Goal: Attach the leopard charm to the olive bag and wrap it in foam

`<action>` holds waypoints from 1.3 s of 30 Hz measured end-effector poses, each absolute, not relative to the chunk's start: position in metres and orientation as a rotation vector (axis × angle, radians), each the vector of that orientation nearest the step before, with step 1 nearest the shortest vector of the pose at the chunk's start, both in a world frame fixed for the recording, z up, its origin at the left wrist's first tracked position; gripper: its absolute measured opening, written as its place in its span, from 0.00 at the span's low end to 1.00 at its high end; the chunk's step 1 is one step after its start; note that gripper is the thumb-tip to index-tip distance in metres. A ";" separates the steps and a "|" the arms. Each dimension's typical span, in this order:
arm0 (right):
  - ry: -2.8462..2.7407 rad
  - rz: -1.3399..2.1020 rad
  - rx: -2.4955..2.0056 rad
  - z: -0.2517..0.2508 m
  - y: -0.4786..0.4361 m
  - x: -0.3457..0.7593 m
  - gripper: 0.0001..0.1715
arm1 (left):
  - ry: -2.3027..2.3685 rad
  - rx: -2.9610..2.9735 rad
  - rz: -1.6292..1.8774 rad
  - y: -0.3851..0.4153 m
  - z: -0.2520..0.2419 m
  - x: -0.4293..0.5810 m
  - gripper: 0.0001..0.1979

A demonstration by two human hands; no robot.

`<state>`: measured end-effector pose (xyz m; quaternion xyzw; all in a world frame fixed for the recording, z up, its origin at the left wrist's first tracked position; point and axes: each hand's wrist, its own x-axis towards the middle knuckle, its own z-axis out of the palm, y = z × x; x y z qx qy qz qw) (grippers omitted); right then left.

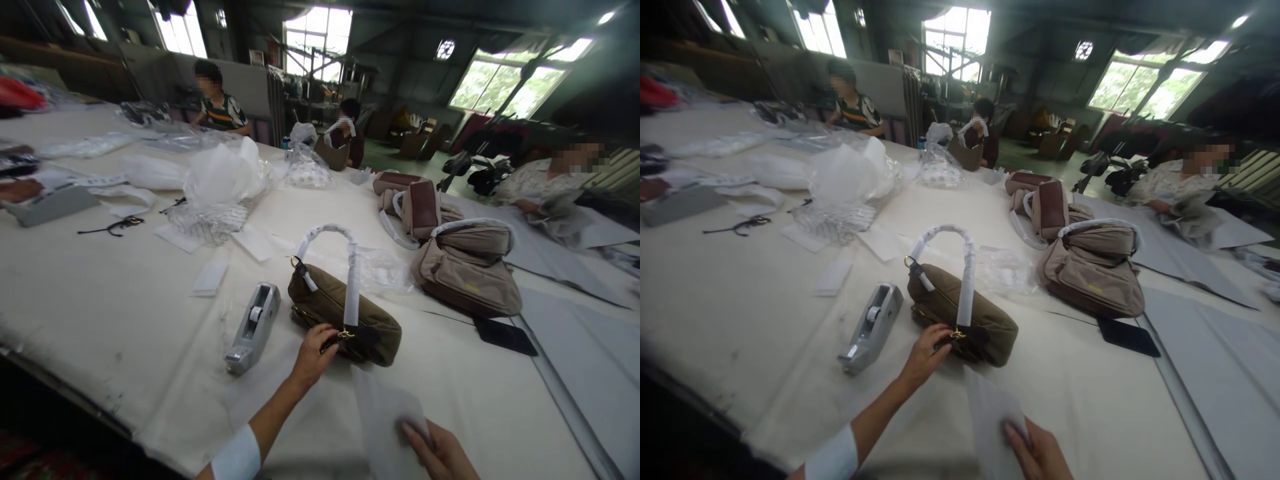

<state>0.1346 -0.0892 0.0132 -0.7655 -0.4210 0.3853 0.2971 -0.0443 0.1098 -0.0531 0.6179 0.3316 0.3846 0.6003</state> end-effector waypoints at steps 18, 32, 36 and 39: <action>-1.157 1.090 -1.645 -0.016 -0.045 0.124 0.13 | 0.802 0.692 0.497 0.074 -0.025 -0.053 0.17; -0.638 1.498 -1.242 -0.035 -0.010 0.086 0.27 | 1.030 1.001 0.691 0.053 -0.019 -0.046 0.17; -0.400 1.534 -1.102 -0.042 -0.010 0.083 0.25 | 1.073 1.028 0.723 0.050 -0.018 -0.050 0.16; -0.360 1.527 -1.050 -0.041 -0.010 0.081 0.24 | 1.044 1.071 0.766 0.047 -0.018 -0.053 0.15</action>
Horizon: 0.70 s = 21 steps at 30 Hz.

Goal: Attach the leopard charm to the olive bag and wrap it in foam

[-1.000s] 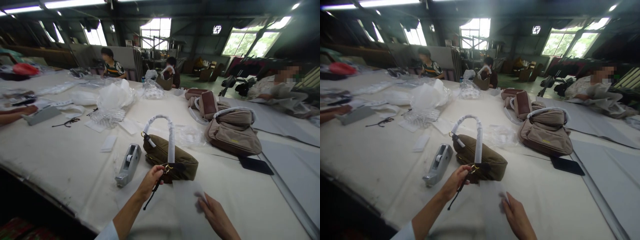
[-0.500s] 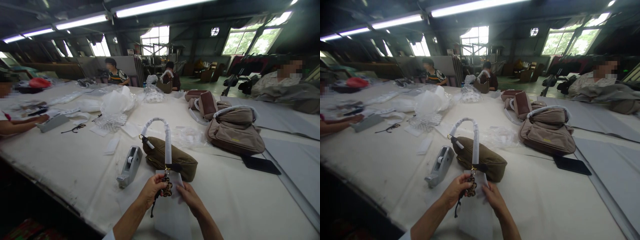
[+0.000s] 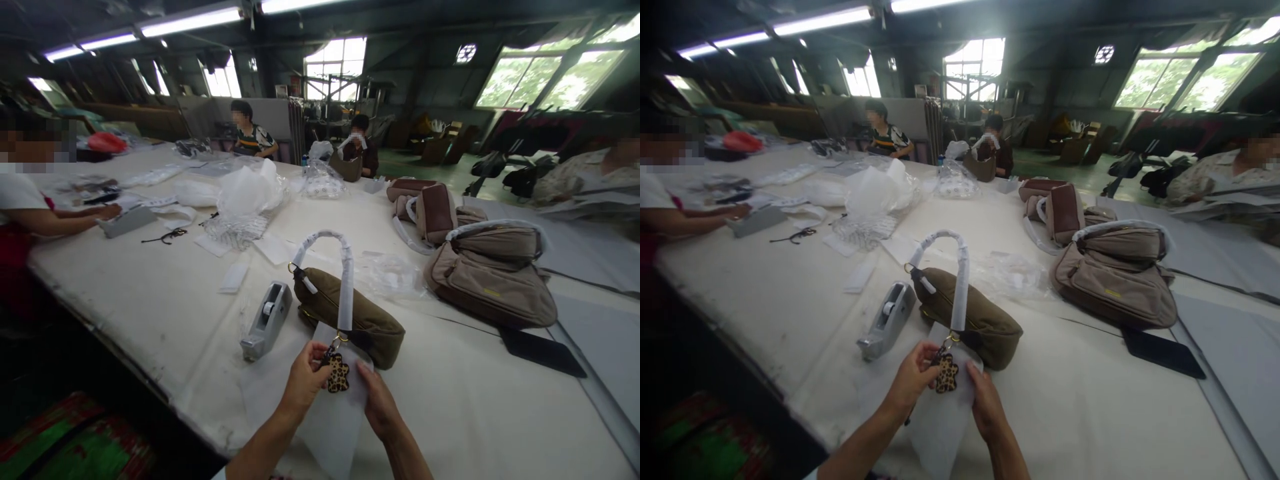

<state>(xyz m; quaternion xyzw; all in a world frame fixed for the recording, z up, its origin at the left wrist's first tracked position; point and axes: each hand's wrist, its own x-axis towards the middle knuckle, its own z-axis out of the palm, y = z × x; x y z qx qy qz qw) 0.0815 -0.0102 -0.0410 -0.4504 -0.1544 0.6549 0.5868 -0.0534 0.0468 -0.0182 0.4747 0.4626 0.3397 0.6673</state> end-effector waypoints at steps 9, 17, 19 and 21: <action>-0.751 1.756 -0.944 -0.009 -0.021 0.094 0.30 | 1.083 1.266 0.791 0.047 -0.018 -0.063 0.12; -0.702 1.538 -1.206 -0.033 -0.011 0.090 0.20 | 1.077 1.412 0.868 0.039 -0.019 -0.059 0.14; -0.644 1.487 -1.202 -0.043 -0.010 0.085 0.21 | 1.083 1.421 0.880 0.036 -0.023 -0.058 0.14; -0.590 1.471 -1.186 -0.049 -0.010 0.081 0.21 | 1.097 1.405 0.875 0.035 -0.026 -0.058 0.14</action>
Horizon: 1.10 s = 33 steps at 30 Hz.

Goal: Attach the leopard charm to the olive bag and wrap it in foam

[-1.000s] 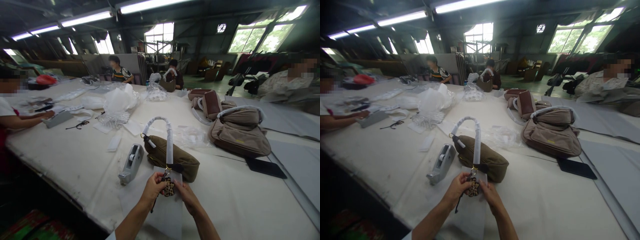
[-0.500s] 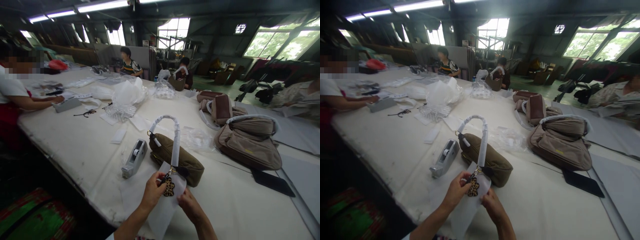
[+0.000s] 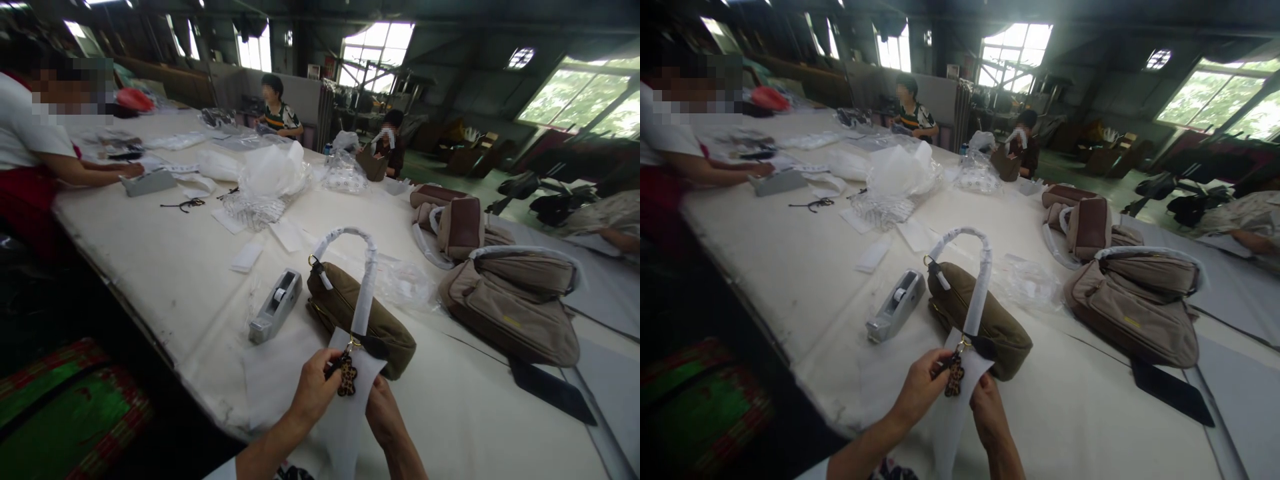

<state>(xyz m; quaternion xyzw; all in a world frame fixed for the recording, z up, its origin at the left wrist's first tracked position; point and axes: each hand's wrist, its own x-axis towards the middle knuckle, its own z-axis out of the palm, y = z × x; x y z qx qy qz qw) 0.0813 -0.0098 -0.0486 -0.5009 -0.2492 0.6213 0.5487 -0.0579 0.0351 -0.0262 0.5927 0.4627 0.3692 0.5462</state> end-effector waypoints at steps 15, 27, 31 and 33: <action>-0.483 1.358 -1.149 -0.057 -0.003 0.062 0.25 | 1.202 1.950 0.707 0.021 -0.031 -0.057 0.21; -0.553 1.116 -1.439 -0.059 0.009 0.053 0.22 | 1.098 2.223 0.600 -0.006 -0.034 -0.053 0.27; -0.586 1.036 -1.502 -0.052 0.012 0.059 0.24 | 1.193 1.924 0.878 0.023 -0.032 -0.074 0.15; -0.574 1.065 -1.486 -0.049 0.013 0.061 0.25 | 1.348 1.606 0.986 0.049 -0.033 -0.083 0.20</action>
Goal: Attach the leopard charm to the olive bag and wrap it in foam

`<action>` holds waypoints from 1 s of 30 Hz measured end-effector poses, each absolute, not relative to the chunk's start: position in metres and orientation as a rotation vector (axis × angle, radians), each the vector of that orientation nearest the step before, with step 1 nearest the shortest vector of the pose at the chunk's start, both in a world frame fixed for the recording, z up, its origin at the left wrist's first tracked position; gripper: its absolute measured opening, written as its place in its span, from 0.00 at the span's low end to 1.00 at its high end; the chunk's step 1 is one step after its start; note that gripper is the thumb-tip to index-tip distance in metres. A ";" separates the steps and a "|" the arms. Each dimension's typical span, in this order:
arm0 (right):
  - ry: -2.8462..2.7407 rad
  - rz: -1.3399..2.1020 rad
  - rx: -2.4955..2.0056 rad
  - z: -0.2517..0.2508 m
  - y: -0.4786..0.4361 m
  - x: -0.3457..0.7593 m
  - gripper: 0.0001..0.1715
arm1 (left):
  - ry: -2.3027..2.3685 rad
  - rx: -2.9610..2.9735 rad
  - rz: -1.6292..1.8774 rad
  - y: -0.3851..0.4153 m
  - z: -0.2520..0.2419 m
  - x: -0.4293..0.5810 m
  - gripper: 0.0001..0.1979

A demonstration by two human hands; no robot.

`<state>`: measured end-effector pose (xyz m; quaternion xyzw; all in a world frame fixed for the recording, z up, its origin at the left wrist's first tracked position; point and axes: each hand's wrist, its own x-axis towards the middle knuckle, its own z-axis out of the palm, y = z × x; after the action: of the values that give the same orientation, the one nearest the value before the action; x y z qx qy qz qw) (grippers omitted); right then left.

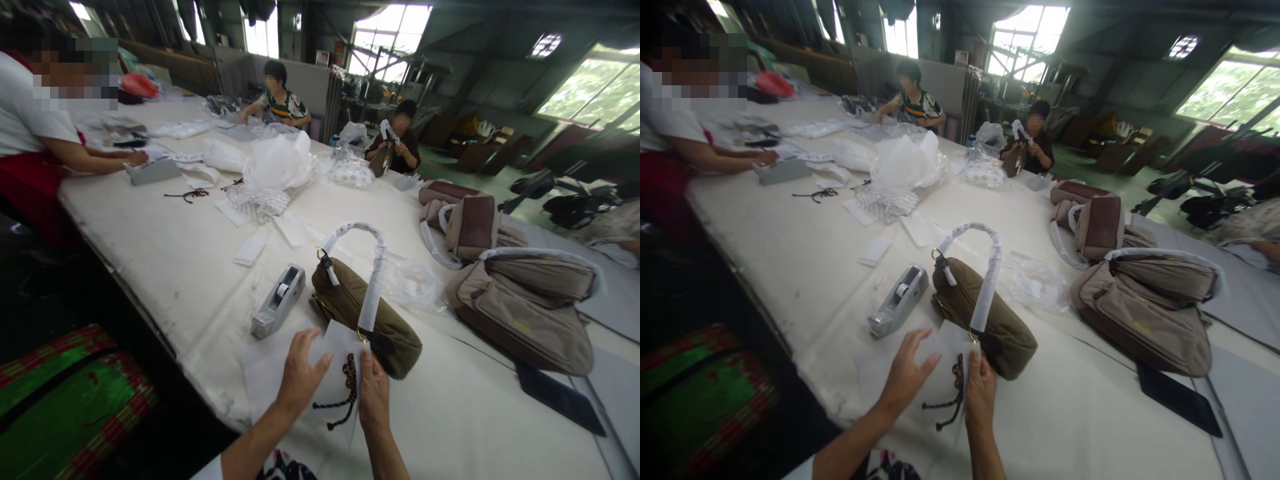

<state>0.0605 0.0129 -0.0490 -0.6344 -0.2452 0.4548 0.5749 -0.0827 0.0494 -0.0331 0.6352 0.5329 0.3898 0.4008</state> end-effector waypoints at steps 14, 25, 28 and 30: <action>-0.458 1.018 -1.453 -0.052 0.011 0.054 0.31 | 1.126 1.295 0.794 0.062 -0.043 -0.048 0.13; -0.333 1.113 -1.422 -0.052 0.000 0.050 0.31 | 1.084 1.339 0.720 0.055 -0.028 -0.052 0.09; -0.355 1.103 -1.432 -0.055 0.001 0.050 0.29 | 1.058 1.322 0.720 0.051 -0.026 -0.054 0.09; -0.367 1.068 -1.430 -0.055 0.002 0.049 0.29 | 1.043 1.309 0.740 0.049 -0.027 -0.054 0.12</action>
<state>0.0489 0.0016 -0.0555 -0.6200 -0.1591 0.4633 0.6129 -0.0543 0.0485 -0.0273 0.5668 0.4517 0.3205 0.6099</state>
